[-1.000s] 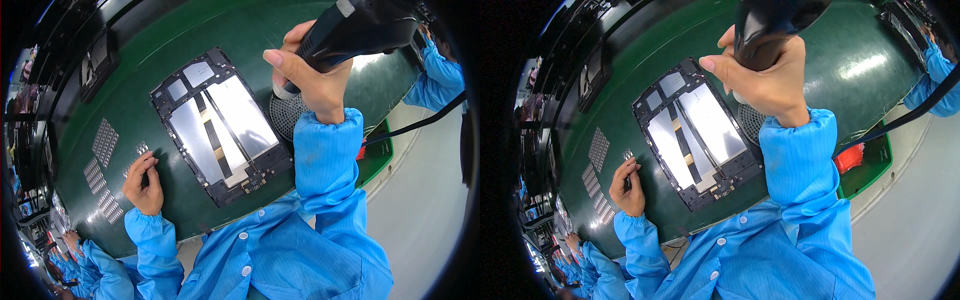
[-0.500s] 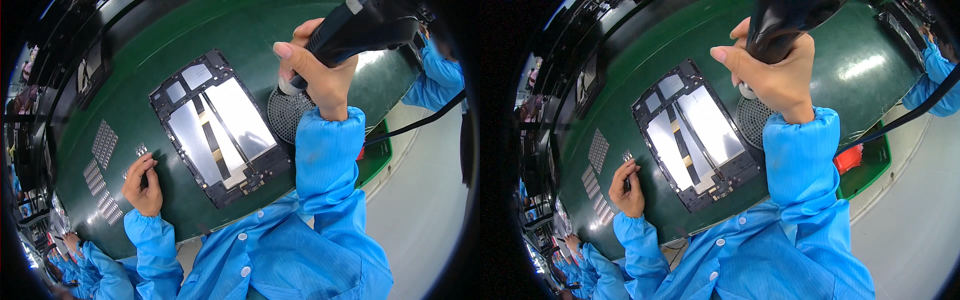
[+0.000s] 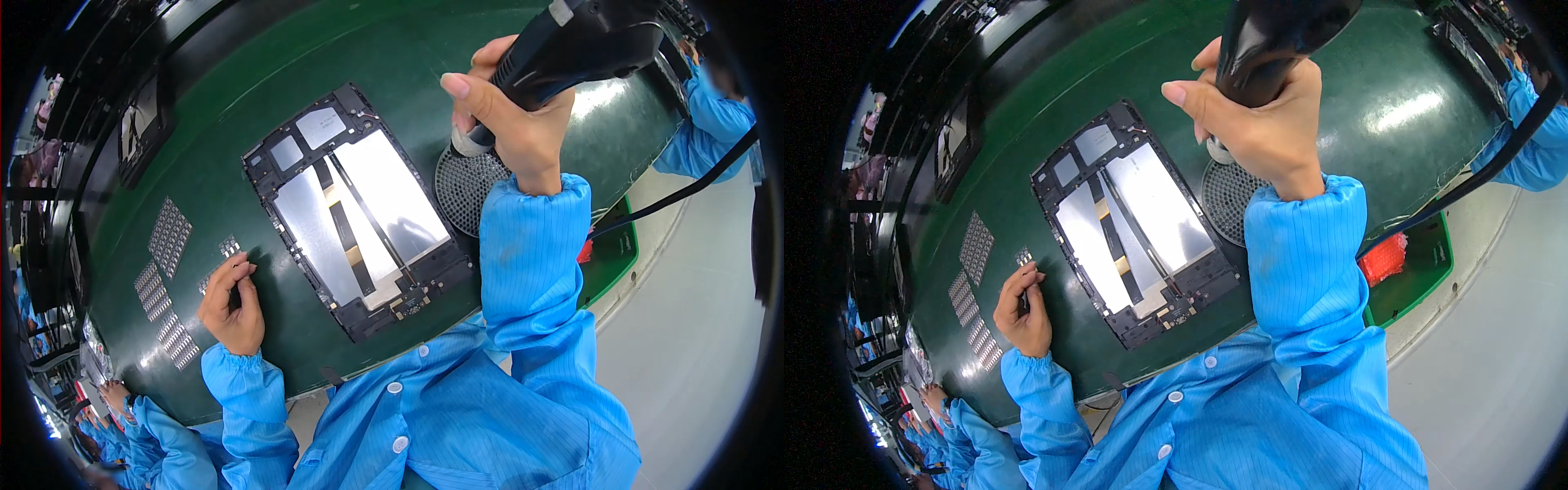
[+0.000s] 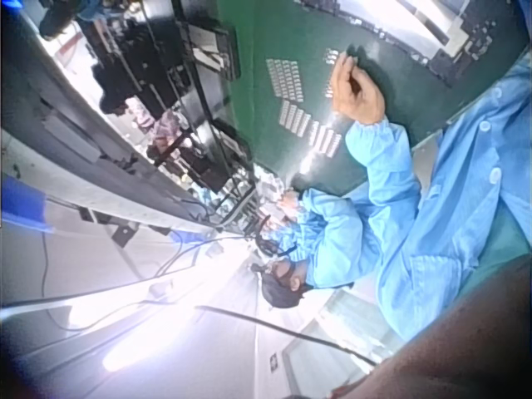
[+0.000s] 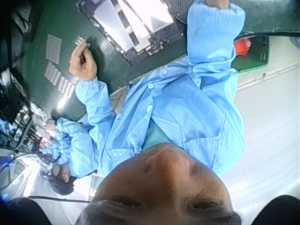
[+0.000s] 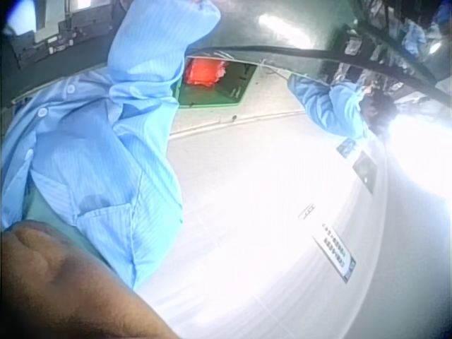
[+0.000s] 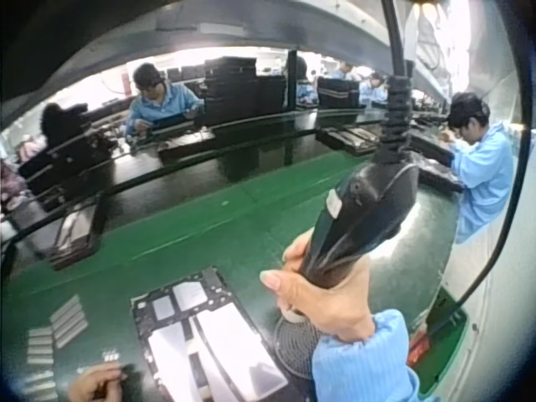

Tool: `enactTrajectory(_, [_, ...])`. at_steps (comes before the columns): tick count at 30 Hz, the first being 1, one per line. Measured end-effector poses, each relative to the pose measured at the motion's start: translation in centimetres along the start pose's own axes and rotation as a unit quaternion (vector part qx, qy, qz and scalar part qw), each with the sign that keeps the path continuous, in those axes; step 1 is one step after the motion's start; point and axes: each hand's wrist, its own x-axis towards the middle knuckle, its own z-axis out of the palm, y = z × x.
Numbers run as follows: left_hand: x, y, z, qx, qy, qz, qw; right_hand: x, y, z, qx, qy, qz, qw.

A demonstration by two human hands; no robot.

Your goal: Assembling electronic devices on a production line using an electric screwdriver.

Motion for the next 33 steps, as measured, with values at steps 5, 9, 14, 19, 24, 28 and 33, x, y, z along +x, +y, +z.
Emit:
enactTrajectory(5, [0.0, 0.1, -0.1, -0.009, 0.012, -0.006, 1.0, -0.1, -0.9, 0.5, 0.014, 0.025, 0.028, 0.999])
enactTrajectory(9, [-0.3, -0.4, -0.3, -0.006, -0.002, 0.006, 1.0, 0.1, -2.0, 0.7, 0.061, 0.025, 0.011, 0.998])
enactTrajectory(14, [-0.2, 0.8, 0.1, -0.022, -0.026, 0.053, 0.998, 0.4, -3.9, 4.4, 0.144, -0.04, 0.003, 0.989])
enactTrajectory(19, [-0.6, 1.0, 0.2, -0.07, -0.037, 0.044, 0.996, -0.1, -3.6, 9.3, 0.087, -0.118, 0.006, 0.989])
enactTrajectory(24, [0.5, 1.7, 1.0, -0.124, -0.024, 0.052, 0.991, -1.7, -4.1, 13.7, 0.139, -0.153, 0.066, 0.976])
enactTrajectory(28, [1.6, 2.5, 1.7, -0.132, -0.011, 0.059, 0.989, -2.4, -4.4, 15.5, 0.154, -0.192, 0.067, 0.967])
enactTrajectory(33, [1.8, 2.6, 1.7, -0.139, -0.001, 0.074, 0.987, -2.9, -4.4, 16.1, 0.17, -0.202, 0.067, 0.962])
